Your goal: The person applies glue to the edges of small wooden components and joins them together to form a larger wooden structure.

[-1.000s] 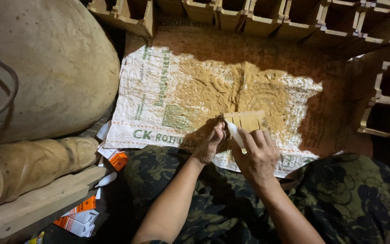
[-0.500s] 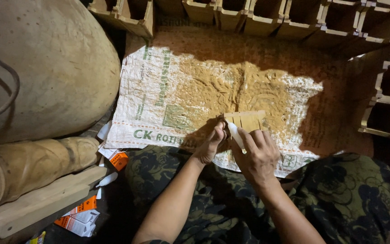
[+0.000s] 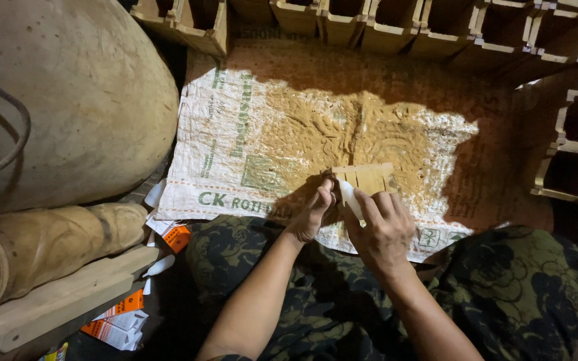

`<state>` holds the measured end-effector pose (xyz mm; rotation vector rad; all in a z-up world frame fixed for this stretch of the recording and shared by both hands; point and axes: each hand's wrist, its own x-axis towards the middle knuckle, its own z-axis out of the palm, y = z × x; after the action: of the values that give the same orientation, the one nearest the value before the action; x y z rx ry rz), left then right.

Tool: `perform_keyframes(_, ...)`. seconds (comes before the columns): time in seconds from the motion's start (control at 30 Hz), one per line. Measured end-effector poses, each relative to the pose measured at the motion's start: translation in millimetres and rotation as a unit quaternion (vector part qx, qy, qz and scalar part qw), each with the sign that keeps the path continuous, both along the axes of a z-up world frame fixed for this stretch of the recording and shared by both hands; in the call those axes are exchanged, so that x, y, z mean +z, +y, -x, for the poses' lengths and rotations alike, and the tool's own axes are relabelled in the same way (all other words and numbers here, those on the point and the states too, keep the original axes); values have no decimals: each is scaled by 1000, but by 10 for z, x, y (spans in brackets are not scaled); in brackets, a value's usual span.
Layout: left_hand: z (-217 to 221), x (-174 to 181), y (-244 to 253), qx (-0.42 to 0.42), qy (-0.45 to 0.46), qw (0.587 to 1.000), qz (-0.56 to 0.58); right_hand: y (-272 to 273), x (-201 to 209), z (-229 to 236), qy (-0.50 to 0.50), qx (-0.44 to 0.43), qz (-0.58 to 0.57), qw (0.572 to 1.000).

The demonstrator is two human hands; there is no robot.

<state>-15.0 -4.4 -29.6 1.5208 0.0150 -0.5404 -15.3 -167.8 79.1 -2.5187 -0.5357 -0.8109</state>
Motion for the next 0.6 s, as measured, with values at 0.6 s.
perform_keyframes(0.6,19,280,-17,3,18,1000,-8,-108,-64,-7,6,-31,12,999)
